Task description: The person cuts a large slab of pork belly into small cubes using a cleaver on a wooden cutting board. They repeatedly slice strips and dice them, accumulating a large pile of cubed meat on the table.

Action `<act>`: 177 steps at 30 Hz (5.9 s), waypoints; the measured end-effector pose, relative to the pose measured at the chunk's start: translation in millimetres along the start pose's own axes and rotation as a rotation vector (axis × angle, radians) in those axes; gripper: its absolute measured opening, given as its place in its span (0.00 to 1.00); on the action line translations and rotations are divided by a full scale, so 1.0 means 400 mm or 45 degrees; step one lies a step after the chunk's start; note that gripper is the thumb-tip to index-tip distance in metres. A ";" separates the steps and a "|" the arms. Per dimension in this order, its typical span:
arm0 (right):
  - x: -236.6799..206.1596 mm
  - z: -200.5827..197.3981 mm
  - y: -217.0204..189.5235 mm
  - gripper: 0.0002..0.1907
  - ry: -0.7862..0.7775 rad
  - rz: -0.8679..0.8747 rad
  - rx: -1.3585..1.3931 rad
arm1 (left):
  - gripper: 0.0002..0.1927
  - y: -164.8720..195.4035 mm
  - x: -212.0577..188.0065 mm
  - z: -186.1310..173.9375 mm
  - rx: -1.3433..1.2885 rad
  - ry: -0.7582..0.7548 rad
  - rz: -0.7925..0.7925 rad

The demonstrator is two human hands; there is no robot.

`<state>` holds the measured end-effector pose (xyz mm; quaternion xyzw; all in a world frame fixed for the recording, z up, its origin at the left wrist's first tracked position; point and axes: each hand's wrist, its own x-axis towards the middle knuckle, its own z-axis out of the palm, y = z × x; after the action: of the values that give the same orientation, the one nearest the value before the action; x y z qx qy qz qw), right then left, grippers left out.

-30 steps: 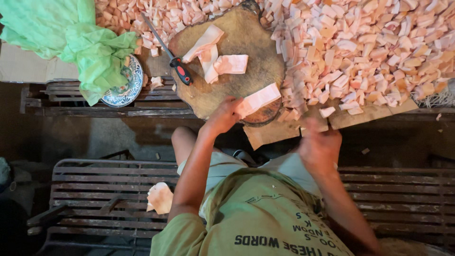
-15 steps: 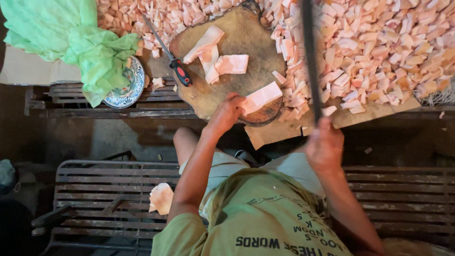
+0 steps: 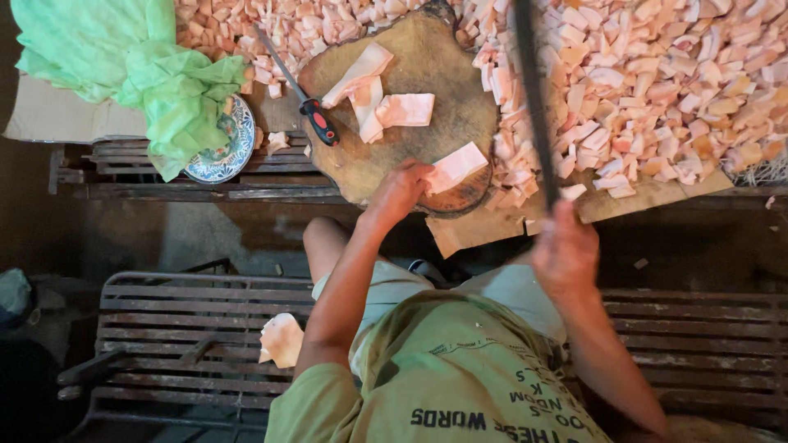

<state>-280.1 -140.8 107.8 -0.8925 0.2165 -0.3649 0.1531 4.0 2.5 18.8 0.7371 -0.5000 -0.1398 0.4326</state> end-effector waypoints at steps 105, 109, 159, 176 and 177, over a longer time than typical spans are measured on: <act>-0.157 0.147 0.165 0.33 -0.432 1.082 0.832 | 0.25 -0.105 0.351 -0.096 1.016 -0.339 -0.185; -0.192 0.179 0.190 0.35 -0.442 1.158 0.894 | 0.22 -0.104 0.339 -0.055 1.018 -0.409 -0.122; 0.022 0.192 -0.012 0.38 -0.831 -0.423 -0.075 | 0.18 -0.116 -0.247 0.105 -1.571 1.659 -0.571; 0.077 0.260 0.023 0.40 -1.209 -0.393 -0.216 | 0.12 0.038 -0.244 0.025 -0.943 1.376 -0.317; 0.076 0.270 0.020 0.39 -1.202 -0.377 -0.228 | 0.11 0.068 -0.236 0.020 -0.781 1.323 -0.264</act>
<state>-185.3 -150.3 47.9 -0.9910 0.0250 0.0810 0.1037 -61.2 76.1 13.7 0.5955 -0.0861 0.0590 0.7965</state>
